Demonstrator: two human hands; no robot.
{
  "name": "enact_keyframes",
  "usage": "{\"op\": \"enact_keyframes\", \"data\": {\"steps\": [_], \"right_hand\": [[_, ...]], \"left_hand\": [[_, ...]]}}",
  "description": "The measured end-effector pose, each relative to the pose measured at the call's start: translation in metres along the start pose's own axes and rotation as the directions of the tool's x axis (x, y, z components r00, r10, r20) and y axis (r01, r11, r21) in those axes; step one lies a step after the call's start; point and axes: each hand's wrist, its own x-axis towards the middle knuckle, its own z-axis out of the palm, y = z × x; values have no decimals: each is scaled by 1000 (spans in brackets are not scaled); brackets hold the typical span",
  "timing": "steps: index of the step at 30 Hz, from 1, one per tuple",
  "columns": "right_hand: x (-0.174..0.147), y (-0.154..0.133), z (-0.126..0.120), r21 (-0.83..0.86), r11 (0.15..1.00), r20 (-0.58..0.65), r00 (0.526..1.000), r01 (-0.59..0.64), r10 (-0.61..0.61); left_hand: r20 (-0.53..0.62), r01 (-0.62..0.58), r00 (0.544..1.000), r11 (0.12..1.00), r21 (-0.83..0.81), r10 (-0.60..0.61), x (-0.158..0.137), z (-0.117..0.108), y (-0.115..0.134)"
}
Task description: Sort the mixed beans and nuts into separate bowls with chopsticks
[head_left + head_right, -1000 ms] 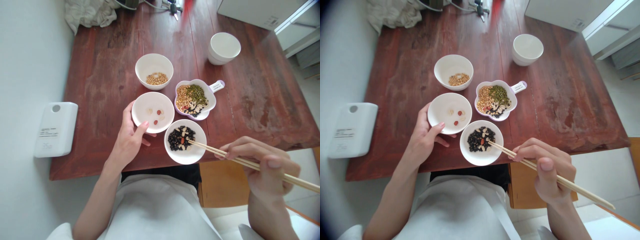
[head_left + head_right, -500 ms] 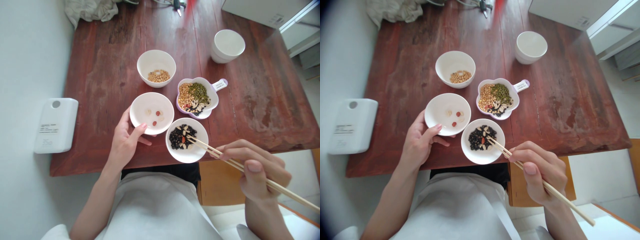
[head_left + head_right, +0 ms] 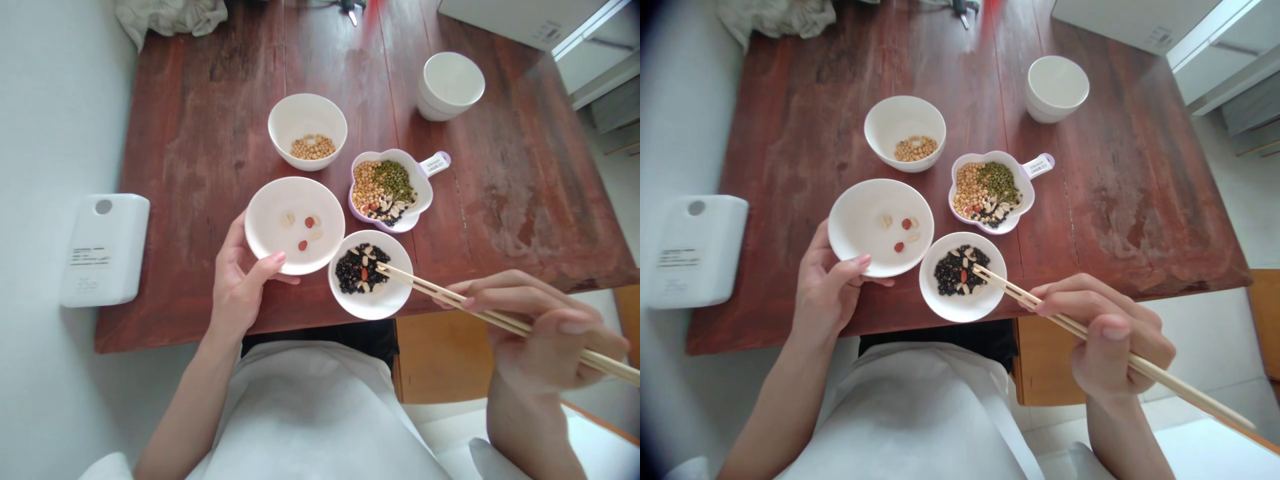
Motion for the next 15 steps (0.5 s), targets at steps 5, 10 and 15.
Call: {"op": "enact_keyframes", "data": {"steps": [5, 10, 15], "right_hand": [[18, 16, -1, 122, 973, -145, 973, 198, -180], [33, 12, 8, 322, 925, -31, 978, 204, -205], [35, -18, 29, 338, 940, 93, 992, 48, -85]], "left_hand": [[-11, -26, 1000, 995, -91, 25, -6, 3, 2], [-39, -58, 998, 993, -100, 54, -18, -1, 0], [-100, -92, 991, 993, -75, 85, -34, -10, -6]]}}
